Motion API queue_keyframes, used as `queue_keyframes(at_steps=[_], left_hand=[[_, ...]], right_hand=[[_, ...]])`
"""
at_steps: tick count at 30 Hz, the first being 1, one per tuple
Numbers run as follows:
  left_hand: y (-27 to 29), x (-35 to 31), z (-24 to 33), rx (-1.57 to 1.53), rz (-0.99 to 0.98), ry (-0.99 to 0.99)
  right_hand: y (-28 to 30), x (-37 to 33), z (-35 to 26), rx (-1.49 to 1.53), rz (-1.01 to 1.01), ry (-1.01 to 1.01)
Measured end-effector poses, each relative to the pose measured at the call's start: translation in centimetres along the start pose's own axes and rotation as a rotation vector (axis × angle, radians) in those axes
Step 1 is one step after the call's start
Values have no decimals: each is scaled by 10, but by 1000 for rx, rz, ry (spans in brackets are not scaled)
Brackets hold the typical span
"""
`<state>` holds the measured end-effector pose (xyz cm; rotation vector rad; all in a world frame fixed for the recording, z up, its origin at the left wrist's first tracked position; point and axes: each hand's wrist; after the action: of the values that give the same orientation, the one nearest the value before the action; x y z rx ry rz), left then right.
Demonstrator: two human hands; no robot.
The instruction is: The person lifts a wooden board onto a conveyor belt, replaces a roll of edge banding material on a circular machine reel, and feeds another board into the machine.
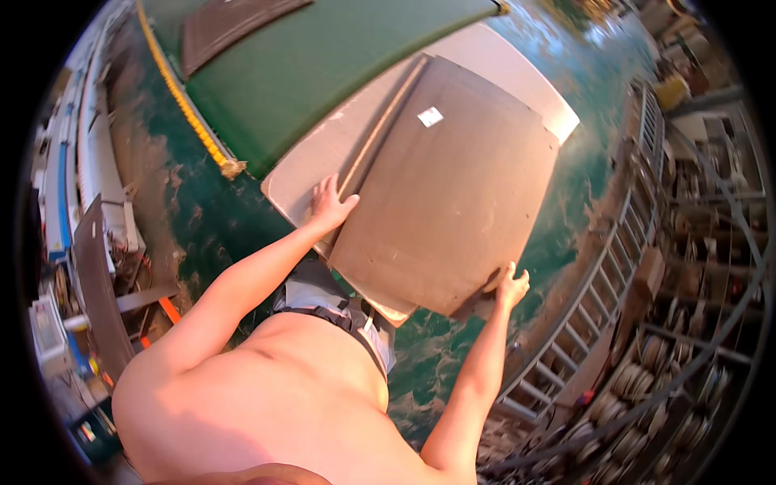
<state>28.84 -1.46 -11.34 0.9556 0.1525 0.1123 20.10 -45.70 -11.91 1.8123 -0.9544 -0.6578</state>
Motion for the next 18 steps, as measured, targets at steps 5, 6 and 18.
queue_keyframes(at_steps=[5, 6, 18], left_hand=[[-3, -5, 46, 123, 60, 125], [-2, -7, 45, 123, 67, 144], [26, -127, 22, -2, -17, 21]], right_hand=[[-26, 22, -22, 387, -355, -243], [-29, 18, -26, 243, -282, -195], [43, -77, 84, 310, -301, -359]])
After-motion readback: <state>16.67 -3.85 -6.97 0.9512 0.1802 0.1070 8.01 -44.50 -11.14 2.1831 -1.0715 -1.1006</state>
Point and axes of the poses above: each hand's wrist, its own x-axis towards the middle knuckle, its own y-axis out of the back of the hand, z = x × y, and after that the axes turned 6 degrees about -y, right-handed
